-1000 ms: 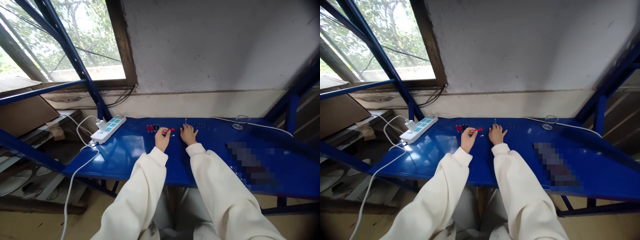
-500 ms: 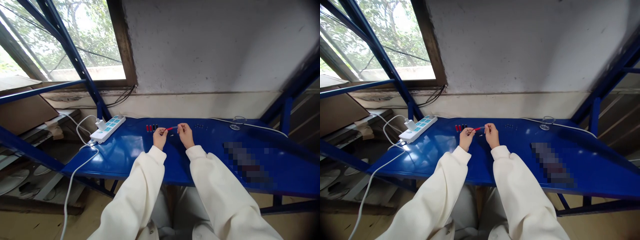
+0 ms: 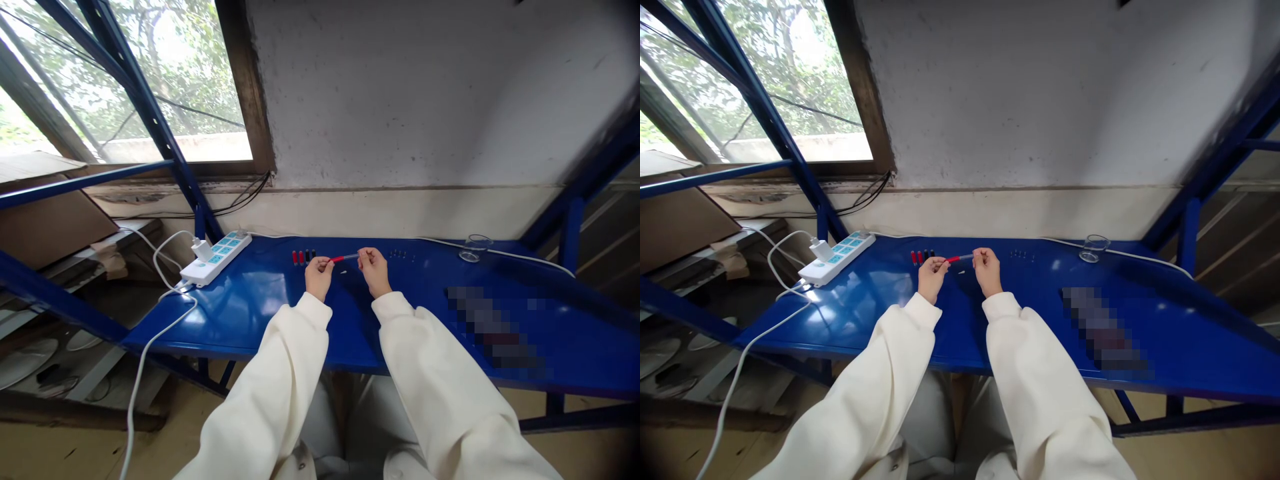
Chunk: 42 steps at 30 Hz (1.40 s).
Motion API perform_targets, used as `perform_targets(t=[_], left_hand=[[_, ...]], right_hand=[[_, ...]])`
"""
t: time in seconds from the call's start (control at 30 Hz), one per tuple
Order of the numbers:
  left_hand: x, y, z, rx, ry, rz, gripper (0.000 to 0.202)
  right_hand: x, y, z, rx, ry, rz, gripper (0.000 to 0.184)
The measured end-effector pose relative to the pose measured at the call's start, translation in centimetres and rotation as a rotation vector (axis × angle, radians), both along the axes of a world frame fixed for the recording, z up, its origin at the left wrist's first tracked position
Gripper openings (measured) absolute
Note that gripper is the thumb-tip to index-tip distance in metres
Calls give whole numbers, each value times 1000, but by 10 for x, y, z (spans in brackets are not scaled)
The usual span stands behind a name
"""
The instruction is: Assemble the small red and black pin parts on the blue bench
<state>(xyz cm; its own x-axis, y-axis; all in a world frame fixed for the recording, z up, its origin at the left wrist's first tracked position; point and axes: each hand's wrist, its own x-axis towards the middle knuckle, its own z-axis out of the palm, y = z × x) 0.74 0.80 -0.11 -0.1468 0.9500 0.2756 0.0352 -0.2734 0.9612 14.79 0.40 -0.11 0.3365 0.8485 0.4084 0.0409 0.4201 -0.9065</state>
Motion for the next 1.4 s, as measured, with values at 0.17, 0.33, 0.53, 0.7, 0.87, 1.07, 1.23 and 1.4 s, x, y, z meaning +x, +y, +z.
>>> perform_targets(t=[0.17,0.33,0.53,0.7,0.87,1.07,1.23,1.4], left_hand=[[0,-3,6,-37,-43,-24,14],[3,-10,14,-90,-90,-169,16],[5,-15,19,-114,-122,-217,18],[5,-10,13,5,-75,-221,21],[11,-11,8,147,118,-179,22],[9,-4,36,365,531,-246,14],[-9,29,85,389,928,-313,3],[-24,56,97,297,1236,-225,3]], right_hand=[[-1,-2,6,-63,165,100,23],[-5,-5,10,-116,206,202,24],[-6,-2,2,-155,34,196,26],[-6,-6,-1,-148,-456,21,28],[-6,-13,4,-187,-636,-42,38],[-5,-15,6,-175,-608,-100,43],[-6,-17,7,-110,-532,-64,44],[-6,-16,7,-110,-527,-50,44]])
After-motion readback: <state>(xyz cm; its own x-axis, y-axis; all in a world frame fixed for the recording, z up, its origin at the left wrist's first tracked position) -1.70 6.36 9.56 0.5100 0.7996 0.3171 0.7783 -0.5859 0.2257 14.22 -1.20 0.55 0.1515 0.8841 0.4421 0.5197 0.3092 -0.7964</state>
